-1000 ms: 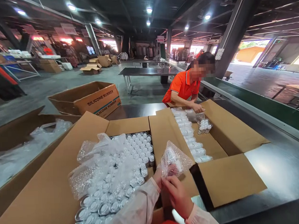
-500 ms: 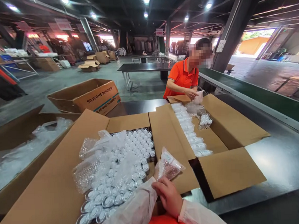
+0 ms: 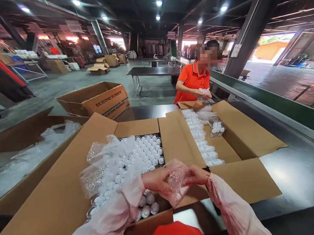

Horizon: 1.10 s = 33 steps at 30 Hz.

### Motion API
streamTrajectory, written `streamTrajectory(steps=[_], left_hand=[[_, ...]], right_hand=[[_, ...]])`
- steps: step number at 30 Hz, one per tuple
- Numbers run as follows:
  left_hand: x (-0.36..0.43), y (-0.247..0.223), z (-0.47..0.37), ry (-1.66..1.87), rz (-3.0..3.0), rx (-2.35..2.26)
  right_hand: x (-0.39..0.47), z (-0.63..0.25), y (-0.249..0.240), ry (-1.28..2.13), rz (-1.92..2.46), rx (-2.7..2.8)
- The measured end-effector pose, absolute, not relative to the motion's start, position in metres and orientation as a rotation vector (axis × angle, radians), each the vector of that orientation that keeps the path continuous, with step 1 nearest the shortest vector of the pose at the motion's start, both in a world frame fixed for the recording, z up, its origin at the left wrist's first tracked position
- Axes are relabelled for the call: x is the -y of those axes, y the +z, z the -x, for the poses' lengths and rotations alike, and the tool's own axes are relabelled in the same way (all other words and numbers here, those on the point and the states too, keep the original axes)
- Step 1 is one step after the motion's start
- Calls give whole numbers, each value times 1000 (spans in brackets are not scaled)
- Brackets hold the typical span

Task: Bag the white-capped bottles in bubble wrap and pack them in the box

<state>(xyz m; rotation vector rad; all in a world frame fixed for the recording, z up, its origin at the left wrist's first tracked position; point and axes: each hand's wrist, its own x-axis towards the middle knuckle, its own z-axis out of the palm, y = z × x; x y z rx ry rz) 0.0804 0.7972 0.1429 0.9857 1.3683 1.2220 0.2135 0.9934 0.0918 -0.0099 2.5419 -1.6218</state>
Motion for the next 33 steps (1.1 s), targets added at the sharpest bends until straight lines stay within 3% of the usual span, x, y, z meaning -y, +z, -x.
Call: streamTrajectory(steps=[3, 6, 9, 13, 21, 24, 28, 33], left_hand=[[-779, 148, -57, 1603, -834, -1476], [-780, 120, -57, 1897, -714, -1465], [-797, 77, -79, 1658, -761, -1242], [-812, 44, -94, 1643, -706, -1309], [-794, 63, -83, 1510, -1191, -1469], [-790, 60, -92, 1530, -1231, -1616], [-788, 44, -95, 1524, -886, -1485], [-790, 34, -91, 1468, -1318, -1560]], right_hand=[[-989, -224, 82, -1753, -153, -2615], [-987, -228, 78, -1882, -347, -2685], [-985, -226, 83, -1978, -439, -2685], [-973, -228, 101, -2056, -252, -2587], [-957, -237, 88, -2111, -794, -2303], [-962, -239, 82, -2031, -601, -2411], [-971, -243, 80, -1827, -149, -2790], [-981, -242, 62, -1776, -719, -2723]])
